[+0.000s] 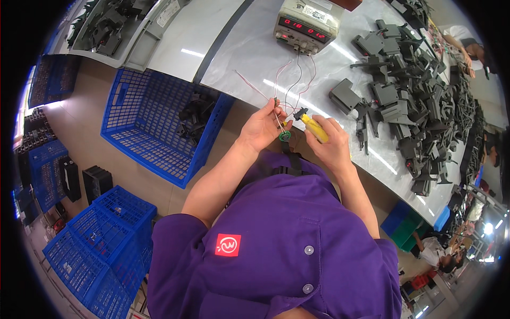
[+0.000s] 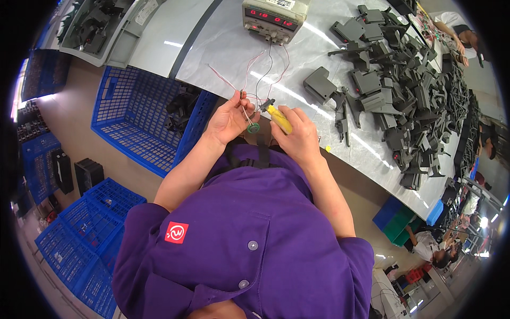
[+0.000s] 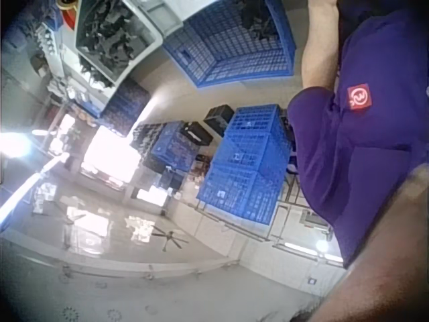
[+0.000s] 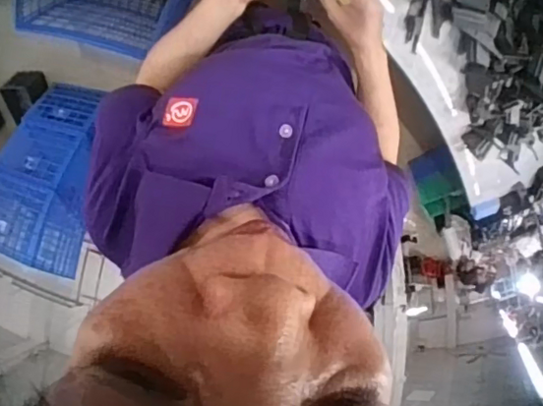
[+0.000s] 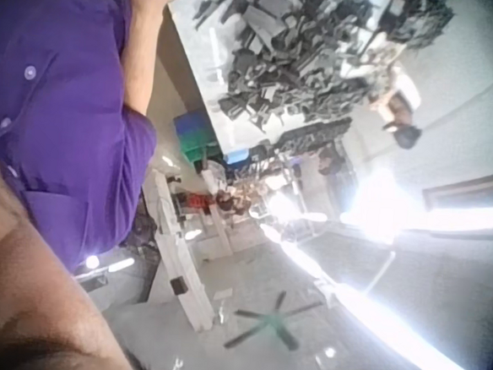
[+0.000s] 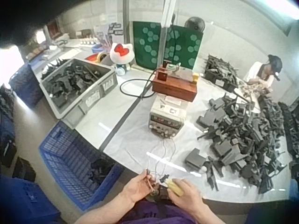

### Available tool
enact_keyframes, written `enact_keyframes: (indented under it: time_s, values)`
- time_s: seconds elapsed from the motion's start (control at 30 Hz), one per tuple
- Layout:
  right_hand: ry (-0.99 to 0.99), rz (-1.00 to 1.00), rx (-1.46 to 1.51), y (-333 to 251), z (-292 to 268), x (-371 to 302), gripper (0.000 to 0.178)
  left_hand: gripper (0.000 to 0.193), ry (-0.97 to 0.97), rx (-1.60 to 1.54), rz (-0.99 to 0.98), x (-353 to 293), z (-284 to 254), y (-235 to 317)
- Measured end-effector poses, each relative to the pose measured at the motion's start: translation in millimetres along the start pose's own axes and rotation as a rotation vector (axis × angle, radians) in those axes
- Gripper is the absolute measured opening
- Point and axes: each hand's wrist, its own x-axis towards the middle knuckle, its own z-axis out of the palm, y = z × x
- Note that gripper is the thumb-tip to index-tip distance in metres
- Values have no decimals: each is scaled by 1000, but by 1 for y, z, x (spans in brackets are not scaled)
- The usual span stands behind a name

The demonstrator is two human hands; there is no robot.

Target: Assembling electronic wiring and LED components into plastic toy housings and testing the functionality with a power supply.

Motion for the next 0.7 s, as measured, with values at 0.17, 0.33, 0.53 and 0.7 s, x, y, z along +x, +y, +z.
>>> enact_keyframes:
  time_s: [0.17,0.33,0.53,0.7]
  values:
    - [1,-1,18,-1,1,0,30,18,-3,-30,-8,0,-1,1]
    - [7,-2,23,-1,1,0,30,18,-8,-30,-8,2,-2,1]
    - [6,-12,28,0,2,1,29,14,-4,-1,12,0,-1,2]
    - [-7,9,20,0,3,-1,30,12,-1,18,20,3,-4,3]
